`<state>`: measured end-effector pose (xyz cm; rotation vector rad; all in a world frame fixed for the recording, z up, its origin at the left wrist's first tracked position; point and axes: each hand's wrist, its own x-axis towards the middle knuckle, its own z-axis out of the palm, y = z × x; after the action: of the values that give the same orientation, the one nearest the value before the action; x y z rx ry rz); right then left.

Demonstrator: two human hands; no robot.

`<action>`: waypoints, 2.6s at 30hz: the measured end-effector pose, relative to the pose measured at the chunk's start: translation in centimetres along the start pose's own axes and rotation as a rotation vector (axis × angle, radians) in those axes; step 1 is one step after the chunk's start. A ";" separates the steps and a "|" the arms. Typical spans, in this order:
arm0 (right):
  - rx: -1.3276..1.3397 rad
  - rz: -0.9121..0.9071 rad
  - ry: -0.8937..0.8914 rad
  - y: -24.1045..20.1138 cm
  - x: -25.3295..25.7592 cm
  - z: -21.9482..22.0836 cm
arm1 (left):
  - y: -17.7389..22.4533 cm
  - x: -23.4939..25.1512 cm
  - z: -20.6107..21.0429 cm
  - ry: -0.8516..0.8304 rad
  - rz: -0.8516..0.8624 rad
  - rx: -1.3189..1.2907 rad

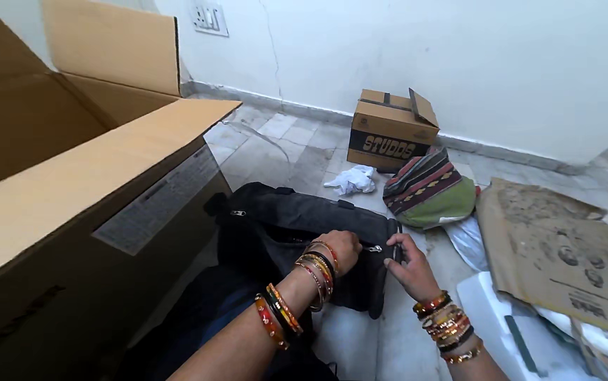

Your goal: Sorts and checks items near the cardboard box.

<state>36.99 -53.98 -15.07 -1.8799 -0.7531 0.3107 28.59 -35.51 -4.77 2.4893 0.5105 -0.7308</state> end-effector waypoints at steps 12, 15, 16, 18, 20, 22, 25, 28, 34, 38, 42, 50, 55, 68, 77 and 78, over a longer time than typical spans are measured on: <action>0.014 -0.038 -0.011 -0.2 0.4 0.1 | -0.6 -0.2 -0.3 0.026 0.007 -0.004; 0.016 -0.024 -0.011 -0.2 0.4 0.2 | -0.6 -0.2 -0.4 0.023 0.000 -0.001; 0.015 -0.020 -0.007 -0.3 0.4 0.2 | -0.6 -0.1 -0.5 0.020 -0.004 -0.002; 0.020 -0.016 -0.010 -0.4 0.3 0.3 | -0.7 -0.1 -0.5 0.014 -0.008 -0.006; 0.025 -0.016 -0.009 -0.4 0.3 0.4 | -0.7 0.0 -0.4 0.017 -0.012 -0.010; 0.025 -0.021 -0.013 -0.4 0.3 0.4 | -0.8 0.0 -0.5 0.017 -0.019 -0.018; 0.005 -0.025 -0.018 -0.6 0.4 0.5 | -1.0 0.0 -0.6 0.021 -0.021 -0.040; -0.002 -0.029 -0.011 -0.6 0.4 0.7 | -1.4 0.3 -0.5 0.020 -0.011 -0.043; -0.025 -0.007 -0.013 0.4 0.5 -0.1 | -1.6 -1.3 -0.4 0.017 0.085 0.004; -0.085 -0.019 -0.031 1.7 0.5 -2.8 | -5.1 -3.8 -1.5 0.233 0.132 -0.101; -0.288 -0.018 -0.089 1.2 0.8 -4.0 | -10.8 -3.8 -1.1 0.559 -0.005 0.006; -0.803 0.052 -0.179 -3.2 2.6 -4.0 | -21.1 -2.4 0.4 0.712 -0.293 -0.296; -0.725 -0.239 -0.058 -8.4 4.5 1.8 | -21.6 -2.5 0.4 0.592 -0.226 -0.421; -0.705 -0.125 -0.414 -12.5 15.8 21.8 | -21.7 -2.7 -0.1 0.369 -0.202 -0.355; -0.446 -0.298 -0.339 -13.6 11.5 21.1 | -22.0 -3.3 0.9 0.725 -0.087 -0.462; -0.432 -0.329 -0.338 -13.6 10.9 21.2 | -22.1 -3.3 1.0 0.727 -0.070 -0.460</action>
<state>29.28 -28.06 -10.53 -2.0812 -1.4335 0.2720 15.12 -18.86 -11.30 2.2309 0.8984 0.2883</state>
